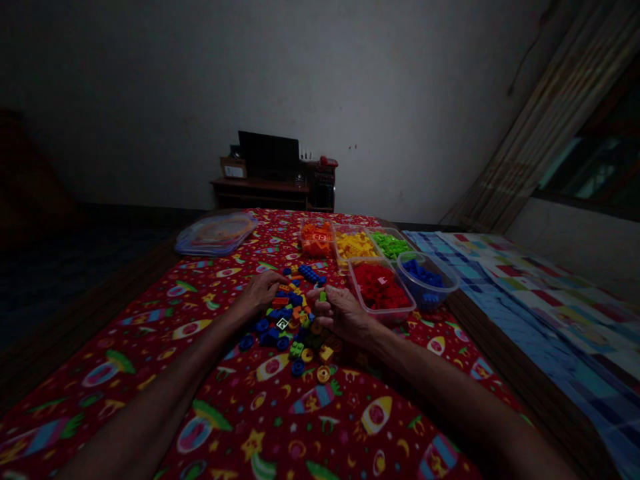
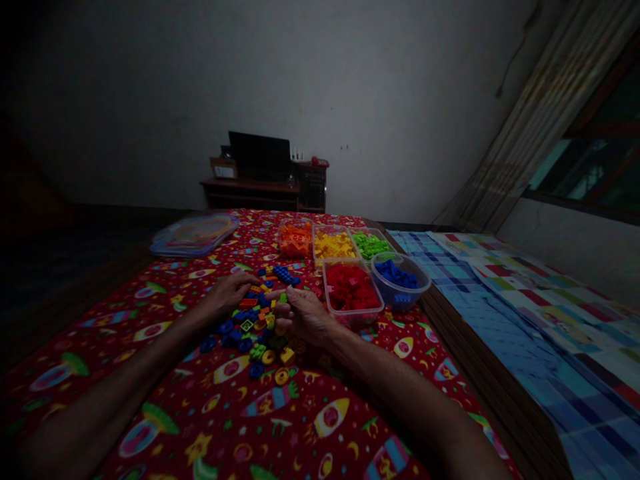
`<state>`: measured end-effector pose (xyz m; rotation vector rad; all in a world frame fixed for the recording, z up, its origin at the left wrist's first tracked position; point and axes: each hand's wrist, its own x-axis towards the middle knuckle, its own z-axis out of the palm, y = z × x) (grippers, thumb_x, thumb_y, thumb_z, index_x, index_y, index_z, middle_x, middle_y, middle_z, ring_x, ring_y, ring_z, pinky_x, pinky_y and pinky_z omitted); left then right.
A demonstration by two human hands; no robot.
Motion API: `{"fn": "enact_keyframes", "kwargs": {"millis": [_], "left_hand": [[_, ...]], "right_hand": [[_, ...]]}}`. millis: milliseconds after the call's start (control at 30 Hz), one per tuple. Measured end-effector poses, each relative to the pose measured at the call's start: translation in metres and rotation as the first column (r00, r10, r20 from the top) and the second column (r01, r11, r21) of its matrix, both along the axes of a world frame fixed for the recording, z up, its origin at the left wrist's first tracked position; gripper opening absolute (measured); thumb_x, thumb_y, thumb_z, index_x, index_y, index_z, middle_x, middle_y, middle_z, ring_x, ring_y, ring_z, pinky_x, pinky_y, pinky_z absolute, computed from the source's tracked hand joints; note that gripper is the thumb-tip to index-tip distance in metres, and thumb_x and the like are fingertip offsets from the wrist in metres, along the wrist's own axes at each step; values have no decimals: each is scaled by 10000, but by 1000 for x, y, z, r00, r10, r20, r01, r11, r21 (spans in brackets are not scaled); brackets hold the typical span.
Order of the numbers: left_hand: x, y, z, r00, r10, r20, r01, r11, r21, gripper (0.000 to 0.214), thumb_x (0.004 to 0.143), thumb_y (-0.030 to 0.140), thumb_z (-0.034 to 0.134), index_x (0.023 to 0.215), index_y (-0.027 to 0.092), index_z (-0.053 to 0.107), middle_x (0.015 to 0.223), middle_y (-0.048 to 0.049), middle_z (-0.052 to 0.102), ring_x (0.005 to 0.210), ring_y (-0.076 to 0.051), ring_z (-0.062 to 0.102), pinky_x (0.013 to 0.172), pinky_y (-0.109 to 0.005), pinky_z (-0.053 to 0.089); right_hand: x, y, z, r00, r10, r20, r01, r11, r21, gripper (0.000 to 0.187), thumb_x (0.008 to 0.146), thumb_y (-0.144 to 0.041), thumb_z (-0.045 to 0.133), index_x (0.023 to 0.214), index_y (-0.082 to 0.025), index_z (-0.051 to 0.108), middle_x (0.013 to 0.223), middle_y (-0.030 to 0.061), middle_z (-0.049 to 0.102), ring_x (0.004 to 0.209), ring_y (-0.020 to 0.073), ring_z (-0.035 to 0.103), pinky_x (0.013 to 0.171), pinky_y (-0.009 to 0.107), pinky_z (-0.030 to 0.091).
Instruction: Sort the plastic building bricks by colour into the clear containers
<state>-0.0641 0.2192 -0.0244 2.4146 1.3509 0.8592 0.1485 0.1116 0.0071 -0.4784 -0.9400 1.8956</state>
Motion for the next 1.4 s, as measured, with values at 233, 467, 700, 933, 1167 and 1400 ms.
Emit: {"fn": "enact_keyframes", "kwargs": {"millis": [233,467,700,933,1167,1400], "left_hand": [[2,-2,4,1000,19,15,-19,1000,-19,374,749,288,374,862,193,718,959,-77,693,905,-234,635,855,-353,490],[2,-1,2,1000,22,18,-21,1000,-6,358,751,290,373,837,208,711,955,-83,695,896,-239,634,848,-381,495],[3,-3,4,1000,18,7,-18,1000,2,369,753,287,367,849,187,709,947,-90,694,900,-237,636,854,-377,494],[2,-5,5,1000,22,9,-22,1000,-22,384,756,289,366,893,188,710,970,-84,700,912,-240,637,854,-364,492],[-2,3,-2,1000,-4,26,4,1000,8,382,746,311,370,866,190,712,950,-82,700,897,-244,637,823,-359,495],[-4,5,-6,999,26,46,-26,1000,0,367,746,339,375,839,204,703,945,-79,703,887,-248,640,836,-357,489]], "right_hand": [[6,-4,5,999,40,20,-40,999,15,257,744,-358,691,848,-132,628,588,-57,310,519,58,260,438,150,225],[5,-5,5,1000,21,-8,-21,1000,-22,296,636,-338,770,778,-163,579,582,-58,362,537,58,333,440,138,244],[3,-4,2,999,-25,44,24,1000,12,309,650,-376,777,744,-151,586,576,-46,423,536,59,400,438,151,277],[1,-2,2,989,-86,122,80,995,58,333,657,-437,760,749,-156,608,574,-39,473,523,59,416,456,170,310],[40,25,40,764,-436,476,238,876,420,284,688,-368,696,880,-159,701,693,-4,627,579,77,505,533,191,397],[142,100,90,-193,-722,664,8,676,737,286,718,-98,504,883,-61,735,680,58,666,637,131,583,591,214,418]]}}
